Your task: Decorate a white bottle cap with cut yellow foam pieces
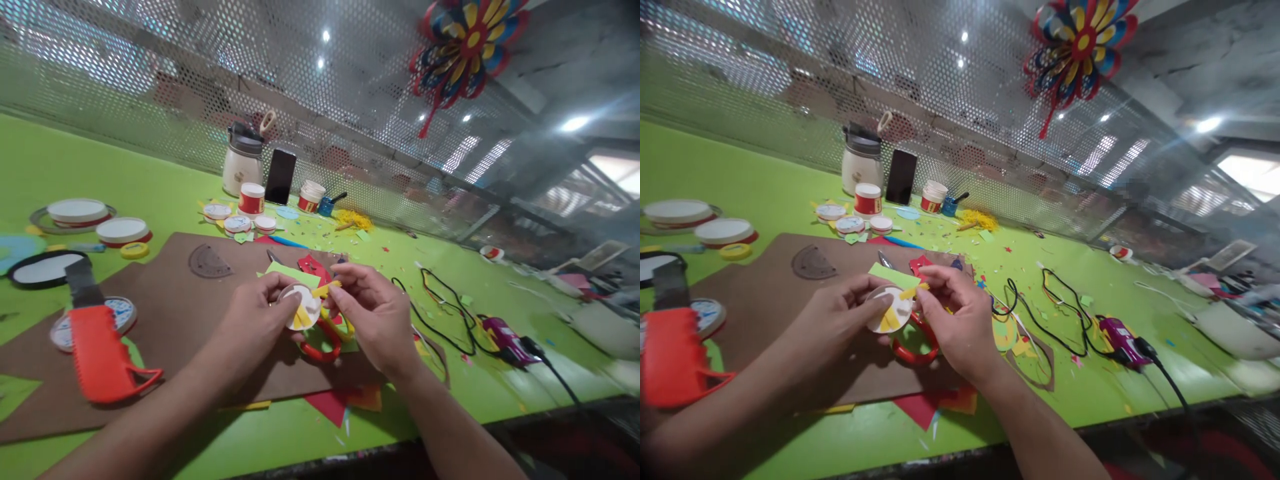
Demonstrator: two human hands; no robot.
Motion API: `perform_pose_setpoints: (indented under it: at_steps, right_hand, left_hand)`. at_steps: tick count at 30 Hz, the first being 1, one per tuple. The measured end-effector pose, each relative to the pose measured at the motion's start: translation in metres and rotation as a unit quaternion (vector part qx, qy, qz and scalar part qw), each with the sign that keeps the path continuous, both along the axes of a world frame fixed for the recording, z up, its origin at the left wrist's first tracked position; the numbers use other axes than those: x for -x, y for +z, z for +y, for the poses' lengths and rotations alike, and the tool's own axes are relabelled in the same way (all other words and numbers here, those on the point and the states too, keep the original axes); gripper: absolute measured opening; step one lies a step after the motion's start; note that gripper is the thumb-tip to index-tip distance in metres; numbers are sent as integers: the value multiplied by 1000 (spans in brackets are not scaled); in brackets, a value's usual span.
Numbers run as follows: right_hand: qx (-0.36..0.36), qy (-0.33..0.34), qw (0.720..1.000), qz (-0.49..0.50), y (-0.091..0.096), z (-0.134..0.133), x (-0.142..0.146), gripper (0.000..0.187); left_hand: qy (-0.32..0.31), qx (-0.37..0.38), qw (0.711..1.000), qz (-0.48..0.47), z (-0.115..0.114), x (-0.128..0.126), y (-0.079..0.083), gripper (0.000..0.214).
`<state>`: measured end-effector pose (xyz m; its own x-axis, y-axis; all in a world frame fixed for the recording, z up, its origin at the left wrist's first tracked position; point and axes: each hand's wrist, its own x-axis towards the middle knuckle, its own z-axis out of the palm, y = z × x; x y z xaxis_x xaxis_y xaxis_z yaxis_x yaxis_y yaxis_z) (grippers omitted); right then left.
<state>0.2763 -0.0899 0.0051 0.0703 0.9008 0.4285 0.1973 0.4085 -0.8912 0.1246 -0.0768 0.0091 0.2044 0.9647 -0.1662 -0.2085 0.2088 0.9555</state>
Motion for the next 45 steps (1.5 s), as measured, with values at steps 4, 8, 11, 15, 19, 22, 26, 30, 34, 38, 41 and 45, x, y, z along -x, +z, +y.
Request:
perform_pose_setpoints:
  at_steps: [4,8,11,15,19,22,26,30,34,38,41,45]
  right_hand:
    - [28,12,1000,4,1,2,1,21]
    - [22,-2,999,-24,-2,4,0,21]
    - [10,-14,998,-60,-6,4,-1,22]
    - [4,-23,996,-89,-10,5,-1,23]
    - [-19,-32,993,-113,-10,6,0,22]
    - [-62,-43,986,-152,-11,5,0,23]
    - [-128,-59,963,-232,-12,4,-2,24]
    - [-168,-61,944,-278,-13,2,-2,25]
    - [-180,-59,934,-305,-13,2,-1,26]
    - [-175,-60,931,-315,-13,1,0,26]
    - [-170,-65,930,-318,-13,1,1,26]
    - [-165,-68,930,-322,-13,1,1,24]
  left_hand:
    - [-3,2,1000,0,-5,-1,3,14]
    - [-8,5,1000,0,-3,0,2,13]
    - [-27,16,999,19,3,2,0,14]
    - [-32,22,999,30,9,5,-3,16]
    - [-36,20,999,35,8,5,-5,18]
    - [-40,-1,998,55,7,5,-6,16]
    - [-35,-13,997,64,8,4,-7,14]
    - [-35,-9,998,60,7,4,-7,18]
    - [-24,-30,997,68,7,5,-7,14]
    - [-29,-41,994,93,7,5,-7,13]
    - [-28,-46,994,99,7,4,-7,13]
    - [-25,-43,994,96,7,4,-7,11]
